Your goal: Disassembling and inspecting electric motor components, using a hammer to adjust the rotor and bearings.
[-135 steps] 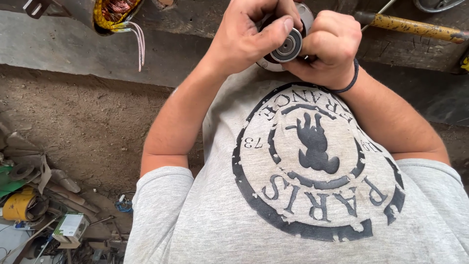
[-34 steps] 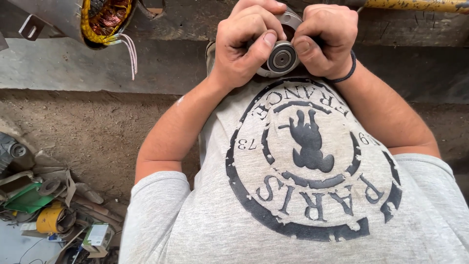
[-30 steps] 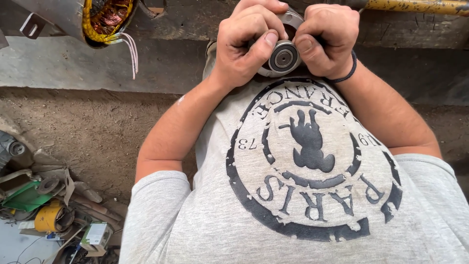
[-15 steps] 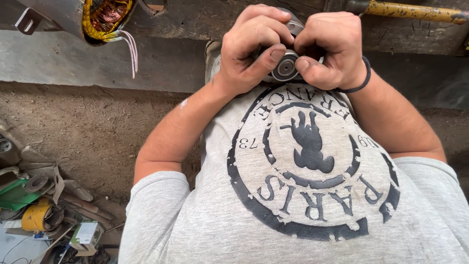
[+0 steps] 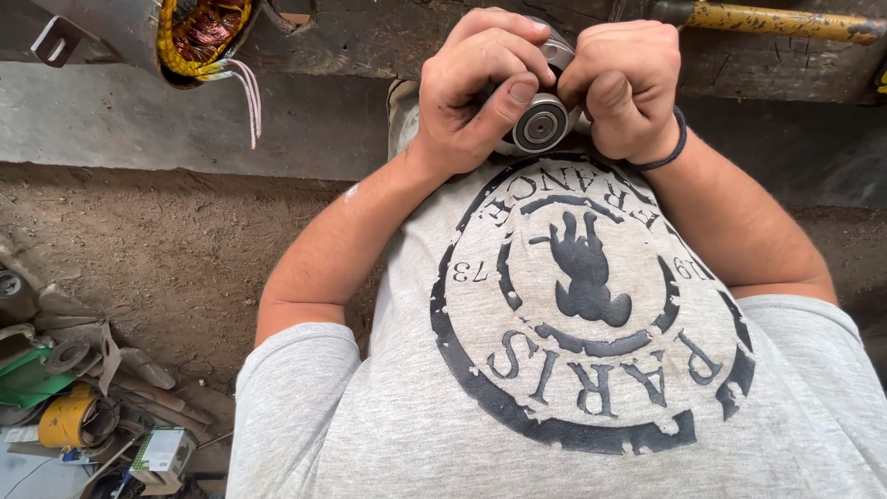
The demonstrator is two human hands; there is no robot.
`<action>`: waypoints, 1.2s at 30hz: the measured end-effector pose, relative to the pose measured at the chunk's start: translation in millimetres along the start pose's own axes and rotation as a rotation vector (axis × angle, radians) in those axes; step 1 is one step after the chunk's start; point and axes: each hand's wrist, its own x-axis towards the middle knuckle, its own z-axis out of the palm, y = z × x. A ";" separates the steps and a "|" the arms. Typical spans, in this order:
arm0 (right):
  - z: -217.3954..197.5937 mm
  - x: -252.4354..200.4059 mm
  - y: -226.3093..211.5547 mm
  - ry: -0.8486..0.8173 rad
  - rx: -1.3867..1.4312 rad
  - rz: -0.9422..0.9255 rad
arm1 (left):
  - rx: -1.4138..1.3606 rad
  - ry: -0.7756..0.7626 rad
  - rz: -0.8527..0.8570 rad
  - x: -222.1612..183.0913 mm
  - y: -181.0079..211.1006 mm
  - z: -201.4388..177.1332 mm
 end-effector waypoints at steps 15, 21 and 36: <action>6.6 -6.2 4.3 0.082 -0.028 0.037 | -0.033 -0.018 -0.030 1.9 -0.2 -2.0; 6.8 -5.9 6.3 0.090 -0.036 0.038 | -0.032 -0.018 -0.033 3.5 0.1 -3.0; -4.4 0.8 -57.8 -0.274 -0.789 -0.015 | -0.156 -0.347 -0.209 -9.7 -40.4 -23.2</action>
